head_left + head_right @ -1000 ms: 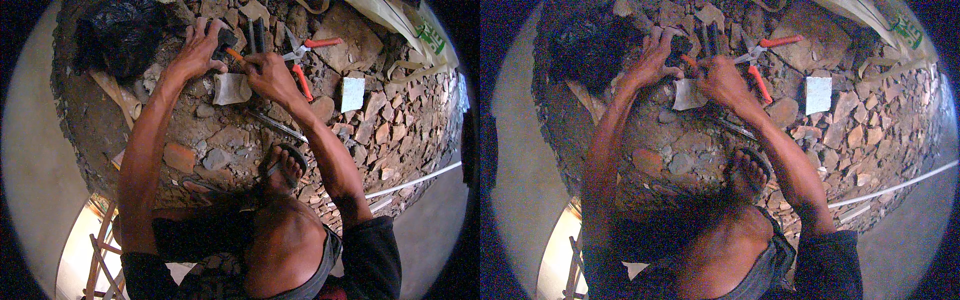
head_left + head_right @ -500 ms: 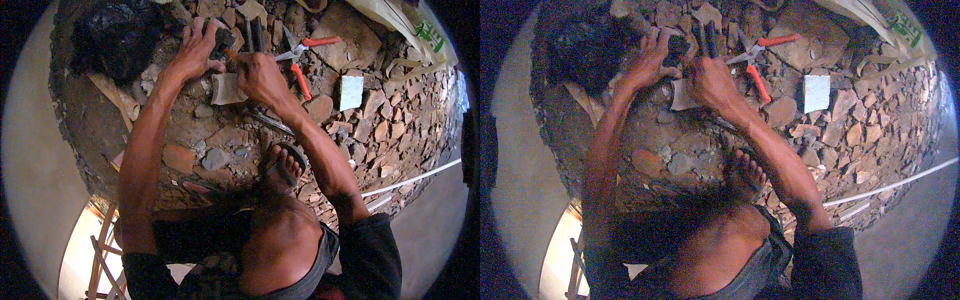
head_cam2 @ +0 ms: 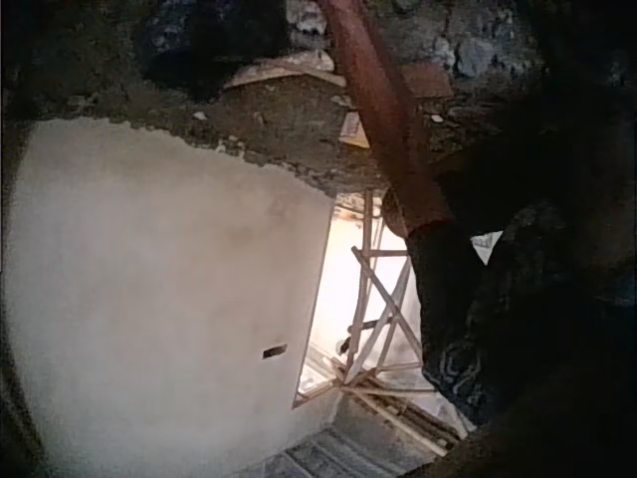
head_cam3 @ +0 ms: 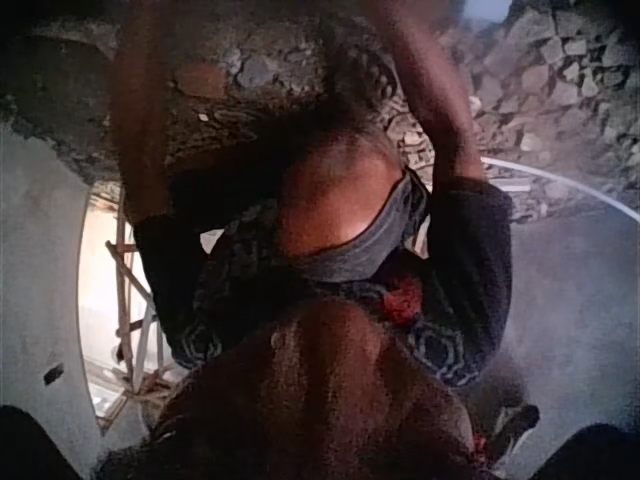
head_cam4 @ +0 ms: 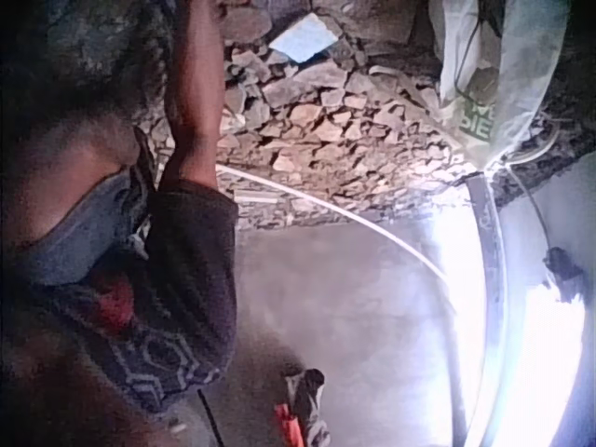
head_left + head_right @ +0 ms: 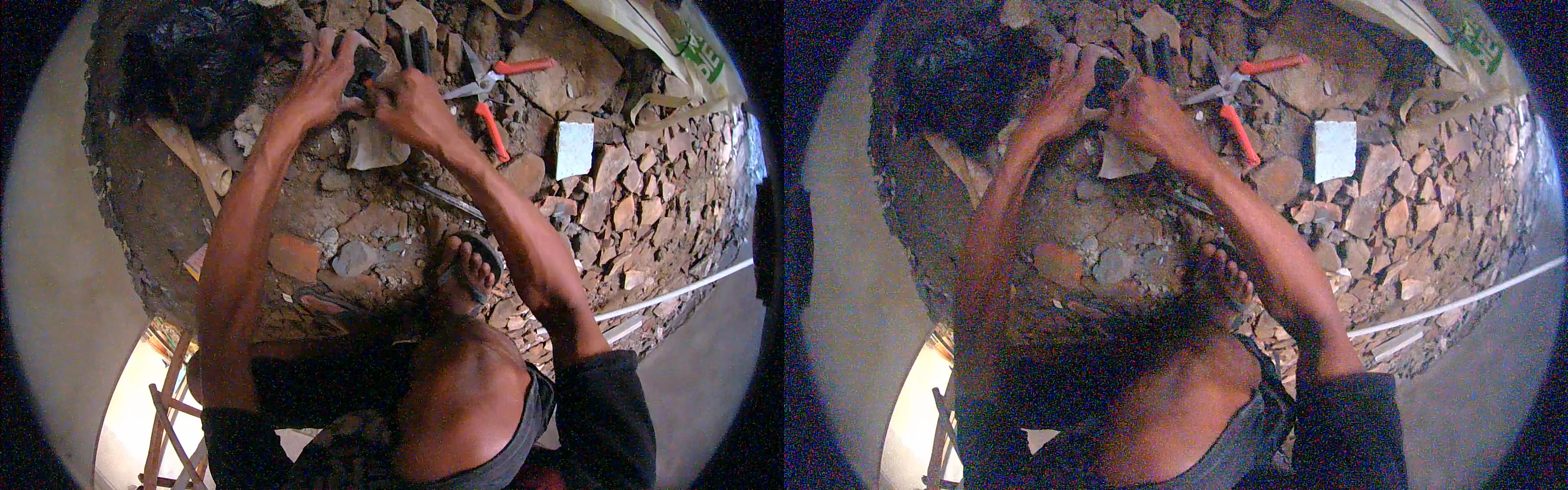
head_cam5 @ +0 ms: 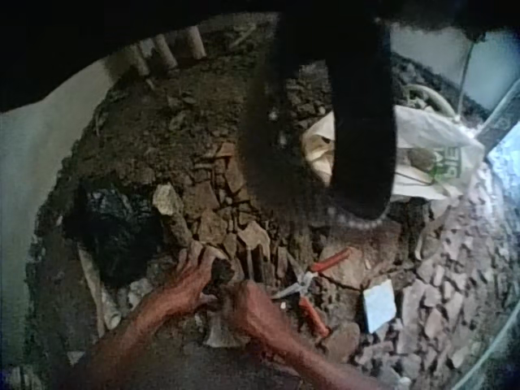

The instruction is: The person uses a hammer and pliers to modify a black plastic fitting, then rubs a dark rectangular object against a white wall. The person then uses pliers to cut a white pipe and inserts it into the fitting.

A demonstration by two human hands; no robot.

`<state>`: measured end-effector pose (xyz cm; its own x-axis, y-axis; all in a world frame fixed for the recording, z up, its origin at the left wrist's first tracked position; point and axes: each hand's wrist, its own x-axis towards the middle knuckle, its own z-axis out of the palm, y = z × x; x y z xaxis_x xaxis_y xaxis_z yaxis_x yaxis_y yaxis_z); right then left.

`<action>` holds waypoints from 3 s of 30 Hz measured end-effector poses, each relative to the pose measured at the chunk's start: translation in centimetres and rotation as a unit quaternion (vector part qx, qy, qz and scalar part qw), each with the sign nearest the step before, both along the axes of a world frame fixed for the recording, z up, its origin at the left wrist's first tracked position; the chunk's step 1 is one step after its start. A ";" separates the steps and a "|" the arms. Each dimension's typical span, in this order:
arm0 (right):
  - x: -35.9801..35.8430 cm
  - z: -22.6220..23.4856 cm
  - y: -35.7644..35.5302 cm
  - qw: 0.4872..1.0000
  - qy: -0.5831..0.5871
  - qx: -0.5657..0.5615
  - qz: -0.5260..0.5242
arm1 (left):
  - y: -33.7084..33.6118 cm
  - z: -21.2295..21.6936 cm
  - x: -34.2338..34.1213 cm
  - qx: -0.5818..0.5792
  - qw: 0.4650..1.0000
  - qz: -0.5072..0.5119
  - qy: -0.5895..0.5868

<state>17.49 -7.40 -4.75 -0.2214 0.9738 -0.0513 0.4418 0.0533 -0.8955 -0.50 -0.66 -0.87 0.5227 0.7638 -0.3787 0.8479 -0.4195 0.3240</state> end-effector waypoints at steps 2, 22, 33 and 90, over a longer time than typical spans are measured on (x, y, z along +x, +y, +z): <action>-0.4 0.8 0.5 0.999 -0.001 -0.040 0.024 | -0.5 -0.8 -0.8 0.056 0.997 0.019 -0.048; 3.0 4.7 -5.0 0.979 -0.191 -0.056 0.048 | -0.5 -0.2 -0.4 -0.001 1.000 -0.001 -0.004; 1.8 3.8 -4.4 0.912 -0.362 0.172 0.086 | -0.1 -0.2 0.9 -0.067 0.992 0.045 0.093; 3.6 7.5 -5.4 0.973 -0.209 -0.050 0.078 | 5.3 4.2 -1.4 -0.051 0.988 -0.137 0.059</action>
<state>21.11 -12.81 2.76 -0.3056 0.9155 -0.2617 0.7625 0.0707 -0.6431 -1.91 4.60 3.38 0.6522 0.5546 -0.5168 0.7415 -0.6084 0.2829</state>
